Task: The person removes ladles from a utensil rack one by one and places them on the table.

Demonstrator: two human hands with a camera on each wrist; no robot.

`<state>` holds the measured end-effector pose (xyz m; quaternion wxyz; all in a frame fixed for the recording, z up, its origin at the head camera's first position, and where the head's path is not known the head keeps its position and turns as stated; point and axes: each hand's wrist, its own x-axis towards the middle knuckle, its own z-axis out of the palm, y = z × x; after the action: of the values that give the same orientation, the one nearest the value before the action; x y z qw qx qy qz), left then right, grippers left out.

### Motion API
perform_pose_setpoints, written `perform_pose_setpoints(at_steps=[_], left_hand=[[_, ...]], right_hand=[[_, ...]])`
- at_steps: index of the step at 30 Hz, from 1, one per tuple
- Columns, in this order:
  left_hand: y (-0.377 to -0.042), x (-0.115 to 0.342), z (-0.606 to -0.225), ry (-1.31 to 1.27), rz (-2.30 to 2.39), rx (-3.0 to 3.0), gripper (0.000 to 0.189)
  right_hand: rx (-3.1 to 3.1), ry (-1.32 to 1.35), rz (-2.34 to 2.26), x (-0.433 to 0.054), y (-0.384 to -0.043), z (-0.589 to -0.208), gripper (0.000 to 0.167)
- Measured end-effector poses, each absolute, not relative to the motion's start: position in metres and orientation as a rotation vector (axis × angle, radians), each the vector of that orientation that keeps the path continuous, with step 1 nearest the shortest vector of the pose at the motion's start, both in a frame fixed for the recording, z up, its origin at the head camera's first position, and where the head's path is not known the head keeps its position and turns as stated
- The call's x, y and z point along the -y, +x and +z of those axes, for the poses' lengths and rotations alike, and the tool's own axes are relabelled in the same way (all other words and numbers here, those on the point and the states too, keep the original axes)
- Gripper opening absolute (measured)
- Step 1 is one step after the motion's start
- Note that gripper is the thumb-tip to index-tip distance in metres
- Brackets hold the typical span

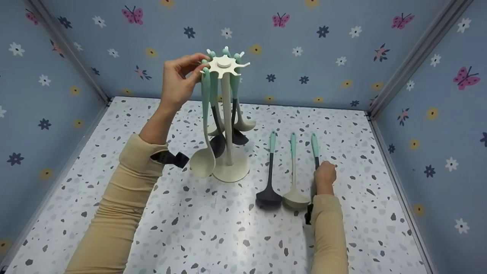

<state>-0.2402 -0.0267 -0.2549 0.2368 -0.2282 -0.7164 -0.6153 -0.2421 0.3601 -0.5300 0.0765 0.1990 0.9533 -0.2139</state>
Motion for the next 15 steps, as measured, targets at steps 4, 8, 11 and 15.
perform_pose_setpoints(at_steps=[4, 8, 11, 15], left_hand=[[-0.2399, 0.0269, -0.2551, -0.627, -1.683, 1.955, 0.016], [-0.2389, 0.0268, -0.2543, -0.616, -1.689, 1.96, 0.017], [-0.2382, 0.0266, -0.2536, -0.61, -1.696, 1.973, 0.017], [-0.2381, 0.0267, -0.2531, -0.606, -1.706, 1.982, 0.017]], right_hand=[[-2.843, 0.593, -0.626, -0.3598, -0.2427, -0.5309, 0.022], [-2.861, 0.584, -0.627, -0.36, -0.2423, -0.5317, 0.022], [-2.876, 0.574, -0.633, -0.3608, -0.2417, -0.5329, 0.023], [-2.868, 0.583, -0.638, -0.3619, -0.242, -0.5347, 0.025]])
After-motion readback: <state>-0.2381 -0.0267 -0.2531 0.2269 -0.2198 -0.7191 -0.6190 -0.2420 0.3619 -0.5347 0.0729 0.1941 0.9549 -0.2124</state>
